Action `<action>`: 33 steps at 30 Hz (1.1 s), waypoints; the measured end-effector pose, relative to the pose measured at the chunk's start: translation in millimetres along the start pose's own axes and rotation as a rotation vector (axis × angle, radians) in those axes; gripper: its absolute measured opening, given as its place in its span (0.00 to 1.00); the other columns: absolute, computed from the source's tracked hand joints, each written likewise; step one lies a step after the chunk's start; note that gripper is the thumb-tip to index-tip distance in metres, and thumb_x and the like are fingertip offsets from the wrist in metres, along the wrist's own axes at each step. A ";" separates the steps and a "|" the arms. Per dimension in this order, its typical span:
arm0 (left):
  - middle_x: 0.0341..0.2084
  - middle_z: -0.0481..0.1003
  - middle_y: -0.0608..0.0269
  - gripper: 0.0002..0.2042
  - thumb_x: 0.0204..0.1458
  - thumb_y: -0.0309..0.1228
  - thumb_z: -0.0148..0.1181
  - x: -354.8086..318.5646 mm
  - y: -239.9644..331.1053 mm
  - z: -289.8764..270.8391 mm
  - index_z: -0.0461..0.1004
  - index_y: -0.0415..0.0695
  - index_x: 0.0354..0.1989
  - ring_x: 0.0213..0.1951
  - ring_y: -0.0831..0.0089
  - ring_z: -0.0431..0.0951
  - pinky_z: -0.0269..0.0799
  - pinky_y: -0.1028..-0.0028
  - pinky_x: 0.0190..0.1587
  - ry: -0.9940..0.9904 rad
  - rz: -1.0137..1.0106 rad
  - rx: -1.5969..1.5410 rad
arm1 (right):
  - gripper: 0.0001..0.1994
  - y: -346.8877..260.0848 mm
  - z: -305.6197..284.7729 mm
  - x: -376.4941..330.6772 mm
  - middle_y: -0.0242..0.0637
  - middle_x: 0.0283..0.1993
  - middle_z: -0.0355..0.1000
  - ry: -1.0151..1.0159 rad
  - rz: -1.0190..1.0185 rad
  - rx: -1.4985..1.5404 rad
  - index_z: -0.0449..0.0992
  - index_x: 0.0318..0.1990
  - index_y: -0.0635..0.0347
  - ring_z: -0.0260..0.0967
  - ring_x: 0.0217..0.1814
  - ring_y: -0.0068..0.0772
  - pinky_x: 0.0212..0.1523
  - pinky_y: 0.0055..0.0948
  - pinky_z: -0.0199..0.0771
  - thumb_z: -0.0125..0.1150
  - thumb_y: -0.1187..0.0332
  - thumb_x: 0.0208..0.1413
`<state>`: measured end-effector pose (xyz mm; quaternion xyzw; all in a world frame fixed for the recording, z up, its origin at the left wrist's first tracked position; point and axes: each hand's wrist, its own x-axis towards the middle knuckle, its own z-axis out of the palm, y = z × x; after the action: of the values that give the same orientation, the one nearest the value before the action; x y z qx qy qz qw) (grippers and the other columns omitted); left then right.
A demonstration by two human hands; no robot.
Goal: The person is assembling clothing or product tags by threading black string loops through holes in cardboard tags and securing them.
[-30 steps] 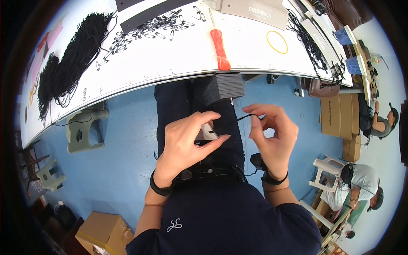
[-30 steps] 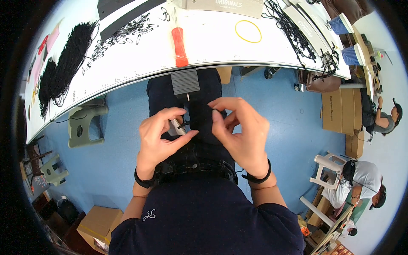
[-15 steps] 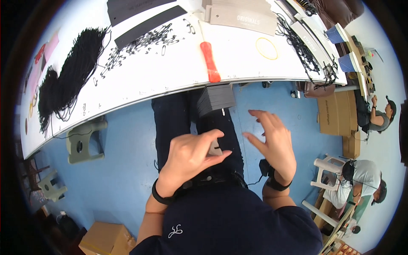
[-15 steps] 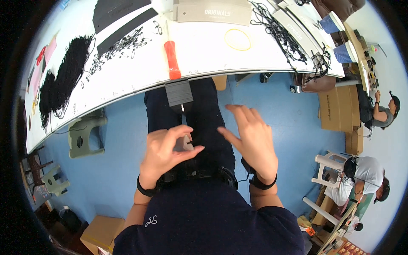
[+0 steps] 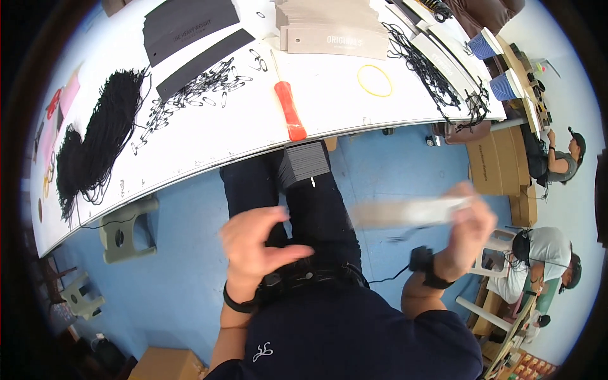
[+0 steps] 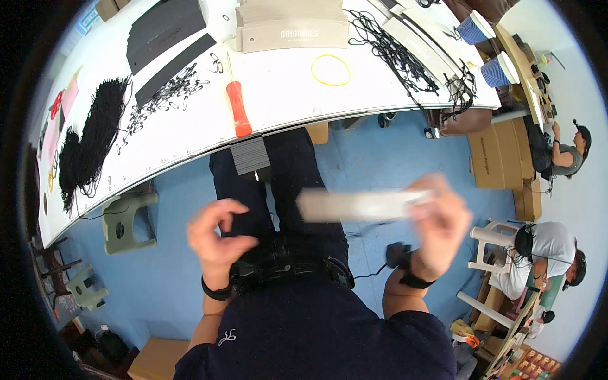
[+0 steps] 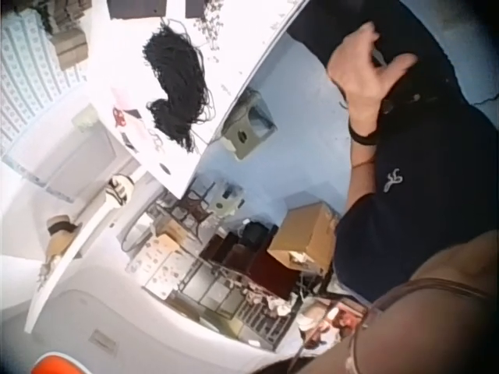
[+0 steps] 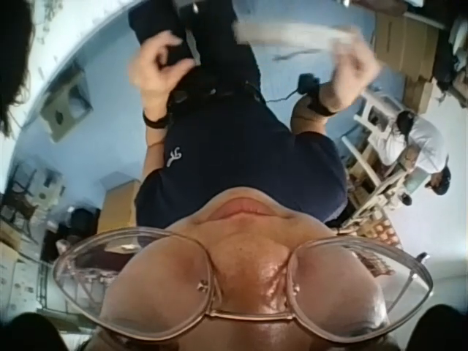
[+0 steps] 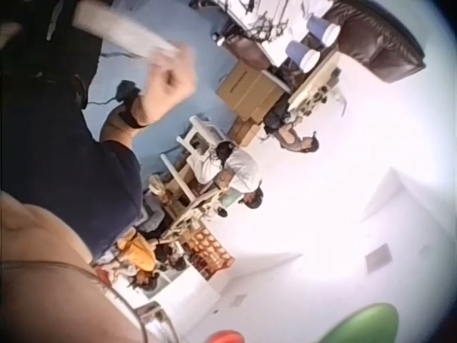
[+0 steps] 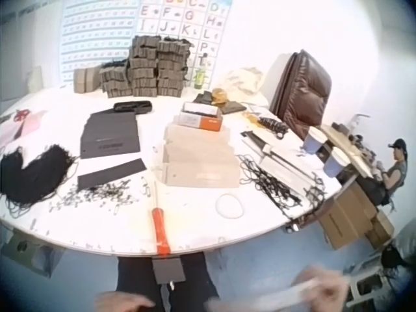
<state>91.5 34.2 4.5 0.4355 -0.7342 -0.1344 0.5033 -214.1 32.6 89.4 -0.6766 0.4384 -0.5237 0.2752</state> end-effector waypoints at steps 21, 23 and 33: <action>0.12 0.70 0.61 0.18 0.61 0.39 0.45 -2.7 -17.1 -1.3 0.72 0.32 0.37 0.12 0.78 0.68 0.56 0.81 0.17 0.223 -0.112 -0.084 | 0.09 64.5 26.5 140.1 0.37 0.58 0.64 0.163 -0.310 -1.105 0.77 0.34 0.45 0.53 0.64 0.49 0.64 0.46 0.46 0.67 0.59 0.45; 0.12 0.69 0.62 0.19 0.61 0.39 0.45 -1.7 -16.8 -0.8 0.73 0.33 0.36 0.12 0.78 0.67 0.56 0.80 0.17 0.228 -0.117 -0.079 | 0.07 65.7 20.6 145.8 0.37 0.57 0.65 0.134 -0.308 -1.045 0.78 0.33 0.46 0.56 0.63 0.46 0.63 0.44 0.49 0.67 0.61 0.46; 0.11 0.68 0.63 0.17 0.59 0.38 0.46 -2.9 -20.4 -1.5 0.74 0.34 0.36 0.13 0.76 0.69 0.58 0.79 0.18 0.176 -0.134 -0.081 | 0.06 39.9 16.6 169.3 0.44 0.44 0.75 0.171 -0.093 0.194 0.75 0.38 0.65 0.69 0.47 0.33 0.54 0.29 0.65 0.55 0.72 0.58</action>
<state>103.4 24.9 -9.6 0.4730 -0.6503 -0.1586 0.5729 -199.2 -136.7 130.4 -0.6193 0.3759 -0.6314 0.2765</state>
